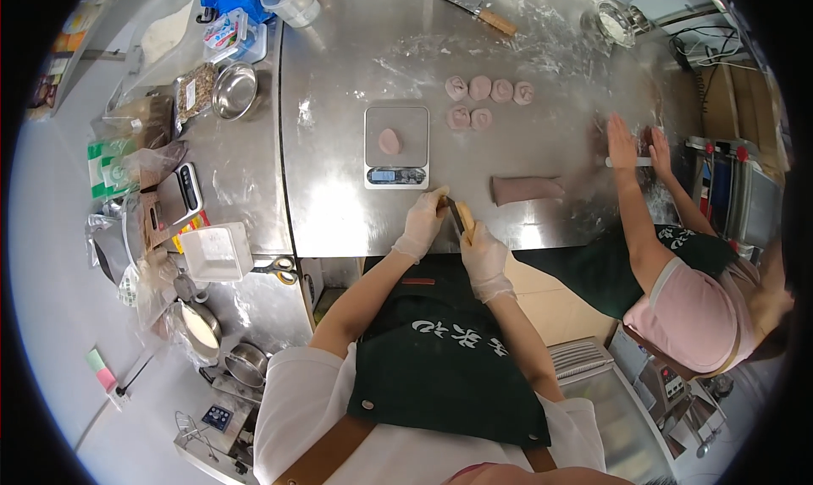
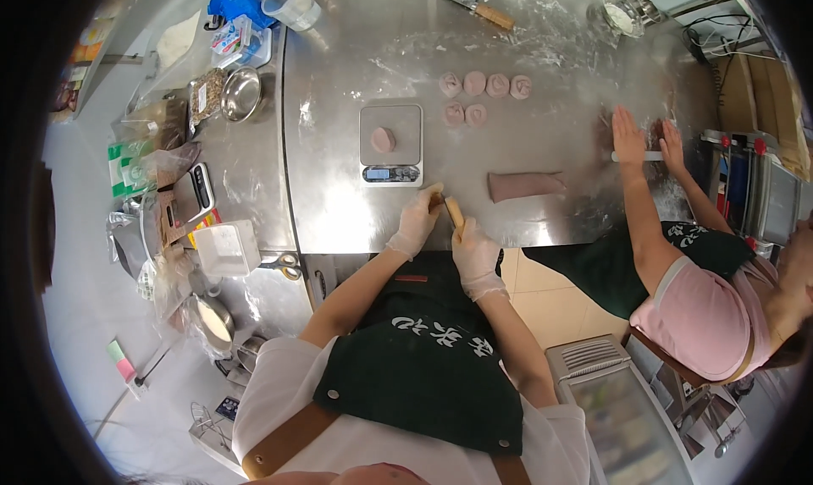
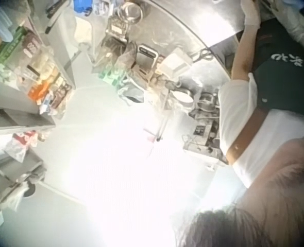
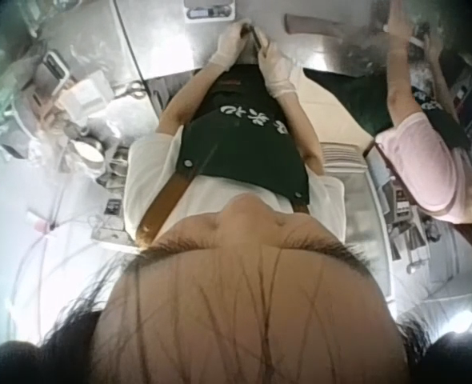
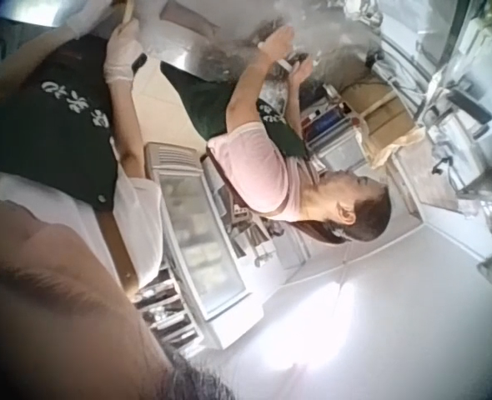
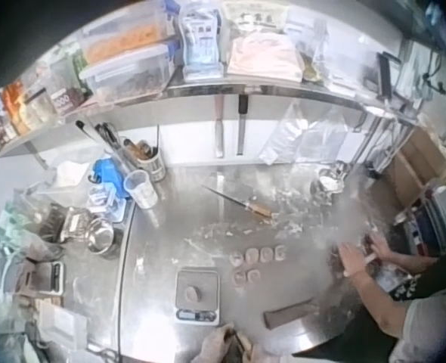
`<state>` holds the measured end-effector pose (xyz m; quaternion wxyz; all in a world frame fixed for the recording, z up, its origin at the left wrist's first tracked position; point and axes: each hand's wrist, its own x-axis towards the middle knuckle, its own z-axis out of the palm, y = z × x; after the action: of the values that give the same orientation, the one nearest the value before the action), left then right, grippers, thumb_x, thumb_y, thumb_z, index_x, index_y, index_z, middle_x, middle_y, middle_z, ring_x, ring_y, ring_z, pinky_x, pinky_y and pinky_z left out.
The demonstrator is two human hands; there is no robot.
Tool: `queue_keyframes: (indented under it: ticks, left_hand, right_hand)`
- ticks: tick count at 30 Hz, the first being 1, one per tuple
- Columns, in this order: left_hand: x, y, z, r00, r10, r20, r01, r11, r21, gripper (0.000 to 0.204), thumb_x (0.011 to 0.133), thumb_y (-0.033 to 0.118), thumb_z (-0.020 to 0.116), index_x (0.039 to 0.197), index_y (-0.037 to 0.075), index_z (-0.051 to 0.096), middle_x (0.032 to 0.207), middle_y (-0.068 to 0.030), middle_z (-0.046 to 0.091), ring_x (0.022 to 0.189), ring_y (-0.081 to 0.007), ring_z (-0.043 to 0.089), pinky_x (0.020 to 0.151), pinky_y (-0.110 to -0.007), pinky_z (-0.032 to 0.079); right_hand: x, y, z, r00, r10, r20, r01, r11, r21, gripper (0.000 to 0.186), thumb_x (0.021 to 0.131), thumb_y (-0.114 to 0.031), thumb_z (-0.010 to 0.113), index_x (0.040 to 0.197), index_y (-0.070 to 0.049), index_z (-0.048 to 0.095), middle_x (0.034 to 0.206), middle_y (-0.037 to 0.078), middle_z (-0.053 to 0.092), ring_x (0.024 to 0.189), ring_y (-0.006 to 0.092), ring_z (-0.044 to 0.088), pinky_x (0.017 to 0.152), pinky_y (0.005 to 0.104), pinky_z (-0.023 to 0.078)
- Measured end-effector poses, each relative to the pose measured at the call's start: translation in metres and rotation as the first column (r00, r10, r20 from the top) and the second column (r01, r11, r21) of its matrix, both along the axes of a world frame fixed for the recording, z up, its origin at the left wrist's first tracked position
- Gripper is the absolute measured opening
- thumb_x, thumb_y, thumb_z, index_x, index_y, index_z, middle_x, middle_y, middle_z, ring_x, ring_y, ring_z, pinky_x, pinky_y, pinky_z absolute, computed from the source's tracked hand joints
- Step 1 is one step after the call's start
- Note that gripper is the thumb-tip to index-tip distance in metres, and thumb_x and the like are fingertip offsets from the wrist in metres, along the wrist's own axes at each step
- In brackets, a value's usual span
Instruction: The person portions dough by cutting pieces from a dough log with a bench scraper, weighing the cut dough pieces on a digital scale, and placing them onto the table.
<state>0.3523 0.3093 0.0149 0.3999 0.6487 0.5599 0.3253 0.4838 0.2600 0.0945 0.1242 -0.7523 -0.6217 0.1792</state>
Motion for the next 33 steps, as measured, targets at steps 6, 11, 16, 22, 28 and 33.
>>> queue_keyframes:
  ticks: [6,11,16,22,28,33]
  left_hand:
    - [-0.004,0.003,0.003,0.998,-0.029,-0.052,0.029,0.999,-0.014,0.043,0.075,0.003,0.068,0.115,0.008,0.055,0.092,-0.012,0.061,0.083,-0.0288,0.062,0.071,-0.037,0.051]
    - [-0.006,0.006,-0.001,0.989,-0.022,-0.143,0.039,0.993,0.113,0.042,0.075,0.003,0.069,0.114,0.007,0.056,0.094,-0.0142,0.062,0.083,-0.0289,0.063,0.071,-0.036,0.052]
    - [-0.041,0.05,0.048,0.983,0.163,-0.089,-0.172,0.98,-0.096,0.02,0.079,0.006,0.065,0.099,0.008,0.062,0.088,-0.0114,0.061,0.077,-0.0267,0.061,0.068,-0.034,0.05]
    - [-0.071,0.106,0.062,0.939,0.339,-0.056,-0.332,0.937,0.108,0.022,0.077,0.003,0.069,0.099,0.007,0.067,0.09,-0.0081,0.063,0.081,-0.0183,0.061,0.073,-0.029,0.05]
    - [-0.081,0.101,0.07,0.917,0.369,-0.149,-0.345,0.924,0.168,0.026,0.075,0.003,0.07,0.1,0.009,0.067,0.101,-0.0093,0.058,0.098,-0.0219,0.054,0.079,-0.03,0.047]
    - [-0.124,0.089,0.068,0.811,0.581,-0.073,-0.566,0.809,0.155,0.027,0.078,-0.002,0.064,0.103,0.007,0.066,0.101,-0.0062,0.054,0.082,-0.016,0.052,0.071,-0.028,0.045]
  right_hand:
    - [-0.011,-0.001,-0.007,0.995,0.05,0.09,-0.04,0.993,-0.109,0.018,0.081,-0.022,0.061,0.082,-0.008,0.05,0.067,0.012,0.059,0.054,0.0303,0.061,0.048,0.0408,0.049]
    - [-0.021,-0.001,-0.014,0.988,0.069,0.139,-0.056,0.994,-0.099,0.019,0.082,-0.024,0.061,0.079,-0.009,0.049,0.062,0.012,0.058,0.051,0.0302,0.06,0.046,0.0412,0.049]
    - [0.012,-0.012,-0.007,0.998,-0.011,-0.056,0.014,0.999,0.05,0.013,0.08,-0.017,0.063,0.084,-0.006,0.057,0.058,0.018,0.058,0.053,0.0367,0.059,0.049,0.0438,0.049]
    - [0.011,-0.008,0.012,0.989,-0.071,-0.132,0.087,0.989,0.116,0.016,0.078,-0.016,0.066,0.079,-0.004,0.056,0.057,0.019,0.057,0.051,0.037,0.058,0.048,0.0438,0.048]
    - [0.017,-0.011,0.011,0.99,-0.103,-0.099,0.119,0.979,0.164,0.016,0.078,-0.017,0.065,0.079,-0.005,0.055,0.055,0.018,0.056,0.048,0.0368,0.057,0.046,0.0439,0.047]
    - [0.03,-0.01,0.0,0.991,-0.134,-0.025,0.136,0.986,0.095,0.014,0.079,-0.018,0.063,0.084,-0.007,0.055,0.059,0.017,0.058,0.052,0.037,0.059,0.049,0.0453,0.048]
